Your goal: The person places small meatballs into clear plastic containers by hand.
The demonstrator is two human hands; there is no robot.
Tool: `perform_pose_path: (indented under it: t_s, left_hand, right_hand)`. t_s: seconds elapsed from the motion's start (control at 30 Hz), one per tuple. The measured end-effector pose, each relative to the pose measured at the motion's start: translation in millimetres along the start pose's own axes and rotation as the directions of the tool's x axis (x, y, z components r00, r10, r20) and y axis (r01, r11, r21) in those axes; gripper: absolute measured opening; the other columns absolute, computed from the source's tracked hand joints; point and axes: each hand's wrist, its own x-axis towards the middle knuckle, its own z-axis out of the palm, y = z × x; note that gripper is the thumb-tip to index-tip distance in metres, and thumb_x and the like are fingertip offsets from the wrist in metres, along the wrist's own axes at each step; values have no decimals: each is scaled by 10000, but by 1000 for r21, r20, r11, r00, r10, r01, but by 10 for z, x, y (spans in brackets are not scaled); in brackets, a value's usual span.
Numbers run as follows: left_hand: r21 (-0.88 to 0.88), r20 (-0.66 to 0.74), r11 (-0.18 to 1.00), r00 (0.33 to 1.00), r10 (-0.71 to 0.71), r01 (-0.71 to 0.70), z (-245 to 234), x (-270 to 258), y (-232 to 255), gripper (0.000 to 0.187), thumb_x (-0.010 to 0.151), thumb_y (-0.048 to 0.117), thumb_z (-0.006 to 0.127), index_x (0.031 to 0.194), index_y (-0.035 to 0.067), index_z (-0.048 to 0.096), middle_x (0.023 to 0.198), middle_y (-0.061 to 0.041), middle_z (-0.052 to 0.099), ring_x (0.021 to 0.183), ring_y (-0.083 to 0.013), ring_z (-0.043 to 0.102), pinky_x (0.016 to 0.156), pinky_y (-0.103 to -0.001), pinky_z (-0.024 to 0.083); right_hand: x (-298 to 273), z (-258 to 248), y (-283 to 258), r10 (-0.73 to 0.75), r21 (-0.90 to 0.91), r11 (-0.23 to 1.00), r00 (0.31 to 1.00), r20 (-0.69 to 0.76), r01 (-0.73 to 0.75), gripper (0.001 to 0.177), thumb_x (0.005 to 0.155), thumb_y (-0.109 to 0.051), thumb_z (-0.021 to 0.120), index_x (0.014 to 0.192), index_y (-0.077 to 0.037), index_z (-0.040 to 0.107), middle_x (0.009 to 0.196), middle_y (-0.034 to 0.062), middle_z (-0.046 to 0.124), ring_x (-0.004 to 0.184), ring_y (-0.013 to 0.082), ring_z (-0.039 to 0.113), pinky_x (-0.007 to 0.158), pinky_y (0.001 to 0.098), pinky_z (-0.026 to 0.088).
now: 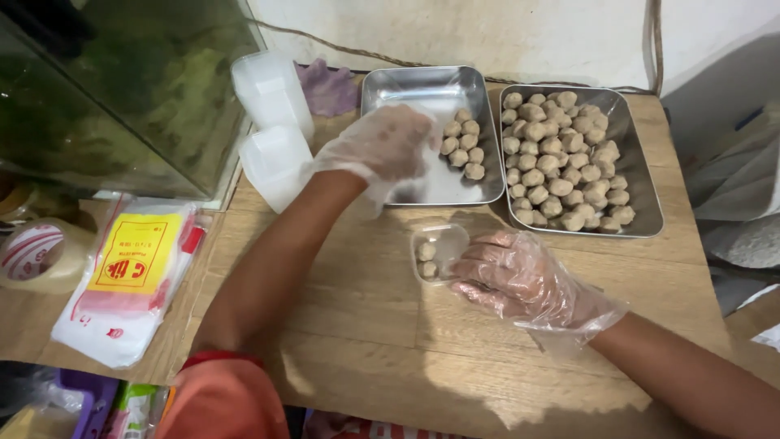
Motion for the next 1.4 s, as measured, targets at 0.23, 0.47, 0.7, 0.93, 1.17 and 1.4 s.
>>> perform_pose_path:
  t_s: [0.23, 0.47, 0.7, 0.93, 1.17, 1.4]
  left_hand:
    - [-501, 429, 864, 851, 303, -55, -713, -529, 879, 180, 882, 110, 700, 1060, 119, 722, 991, -90, 765, 914, -252, 740, 895, -430, 604]
    - [-707, 556, 557, 829, 57, 436, -1081, -650, 1087, 213, 802, 43, 567, 954, 32, 716, 1185, -124, 747, 1054, -287, 730, 996, -436, 575]
    - [-84, 18, 989, 992, 125, -123, 17, -81, 383, 153, 945, 226, 625, 963, 94, 701, 894, -134, 734, 898, -383, 742, 848, -501, 581]
    - [-228, -190, 974, 981, -33, -12, 486, 83, 324, 326, 886, 455, 651, 828, 135, 667, 748, -78, 651, 788, -313, 715, 738, -471, 584]
    - [-719, -612, 444, 790, -39, -535, 1060, 96, 64, 292, 873, 145, 762, 1146, 123, 660, 1124, -4, 695, 1083, -144, 694, 986, -272, 575]
    - [-643, -339, 748, 937, -89, -162, 991, 215, -34, 467, 842, 408, 738, 1247, 205, 627, 1178, 87, 663, 1167, -113, 642, 1042, -256, 506]
  right_hand:
    - [80, -30, -100, 19, 90, 996, 999, 41, -23, 195, 933, -220, 686, 924, -33, 740, 786, 116, 679, 676, 309, 678, 585, 419, 569]
    - [114, -23, -107, -109, 74, 991, 994, 18, 107, 213, 928, -162, 707, 915, 49, 685, 783, 189, 650, 680, 354, 670, 588, 435, 581]
    - [-240, 109, 38, -58, 75, 995, 998, -11, 58, 175, 910, -199, 710, 918, -25, 729, 843, 127, 695, 735, 334, 702, 607, 444, 582]
    - [-587, 165, 130, 453, 777, 442, 859, 239, -449, 256, 904, -37, 673, 1148, 26, 628, 1062, 197, 688, 953, 333, 696, 821, 439, 584]
    - [-135, 55, -49, 544, 546, -832, -341, 767, -99, 403, 941, -187, 523, 1320, -64, 588, 1300, 210, 648, 1173, 375, 612, 1014, 433, 498]
    - [-606, 192, 138, 664, 391, -190, 175, 727, -901, 335, 835, -157, 734, 1170, -164, 725, 1204, 5, 788, 1201, 186, 704, 1060, 363, 519]
